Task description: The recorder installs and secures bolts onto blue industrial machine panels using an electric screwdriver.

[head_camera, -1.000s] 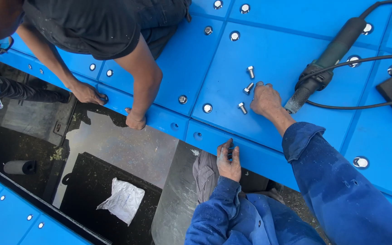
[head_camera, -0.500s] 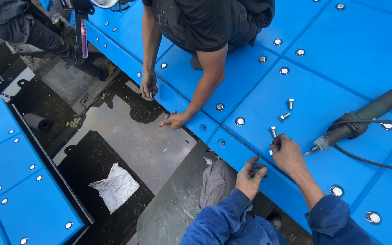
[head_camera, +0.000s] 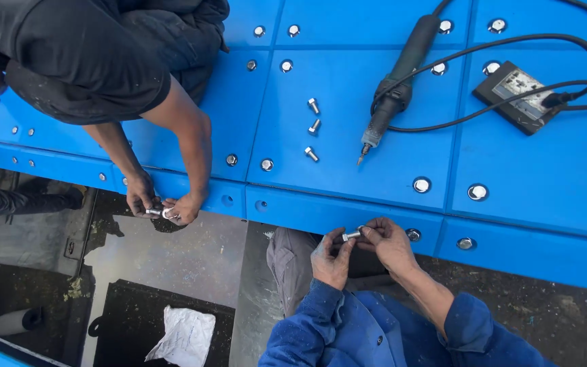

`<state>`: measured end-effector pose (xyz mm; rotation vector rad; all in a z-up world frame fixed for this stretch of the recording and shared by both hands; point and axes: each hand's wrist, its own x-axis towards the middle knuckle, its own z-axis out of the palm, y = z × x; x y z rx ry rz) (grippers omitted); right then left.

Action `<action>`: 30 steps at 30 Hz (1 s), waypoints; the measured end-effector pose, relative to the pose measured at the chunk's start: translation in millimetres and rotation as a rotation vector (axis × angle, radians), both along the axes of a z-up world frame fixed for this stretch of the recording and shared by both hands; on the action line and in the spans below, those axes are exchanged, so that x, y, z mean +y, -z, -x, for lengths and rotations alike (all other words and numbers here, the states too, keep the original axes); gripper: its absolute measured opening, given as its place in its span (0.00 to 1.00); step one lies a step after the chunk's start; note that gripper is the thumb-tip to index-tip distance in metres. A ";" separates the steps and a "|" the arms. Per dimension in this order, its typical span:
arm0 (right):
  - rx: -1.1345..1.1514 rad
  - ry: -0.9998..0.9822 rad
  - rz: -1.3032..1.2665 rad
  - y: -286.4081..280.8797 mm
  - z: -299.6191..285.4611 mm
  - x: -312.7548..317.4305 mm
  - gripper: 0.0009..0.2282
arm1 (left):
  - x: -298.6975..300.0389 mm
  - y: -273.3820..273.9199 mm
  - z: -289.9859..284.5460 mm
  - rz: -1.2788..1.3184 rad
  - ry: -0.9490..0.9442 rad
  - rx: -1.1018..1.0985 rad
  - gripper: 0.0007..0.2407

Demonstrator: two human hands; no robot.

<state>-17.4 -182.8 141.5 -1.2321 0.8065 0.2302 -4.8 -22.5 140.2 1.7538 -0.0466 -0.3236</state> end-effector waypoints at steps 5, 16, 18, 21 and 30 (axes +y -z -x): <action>-0.086 0.061 -0.062 -12.9 24.4 7.9 0.06 | 2.6 -6.9 15.8 -0.047 -0.050 -0.010 0.14; 0.014 -0.034 -0.161 -28.7 23.5 16.8 0.08 | 14.5 -17.2 16.6 -0.214 0.010 -0.303 0.12; 0.041 -0.063 -0.201 -34.1 17.4 23.9 0.09 | 22.5 -7.8 17.0 -0.254 -0.007 -0.288 0.12; 0.129 -0.151 -0.152 -33.0 10.4 36.3 0.11 | 34.2 3.3 17.8 -0.264 0.013 -0.318 0.12; 0.039 -0.252 -0.097 -0.5 -13.1 72.0 0.11 | 80.2 28.8 12.6 0.220 -0.065 0.127 0.16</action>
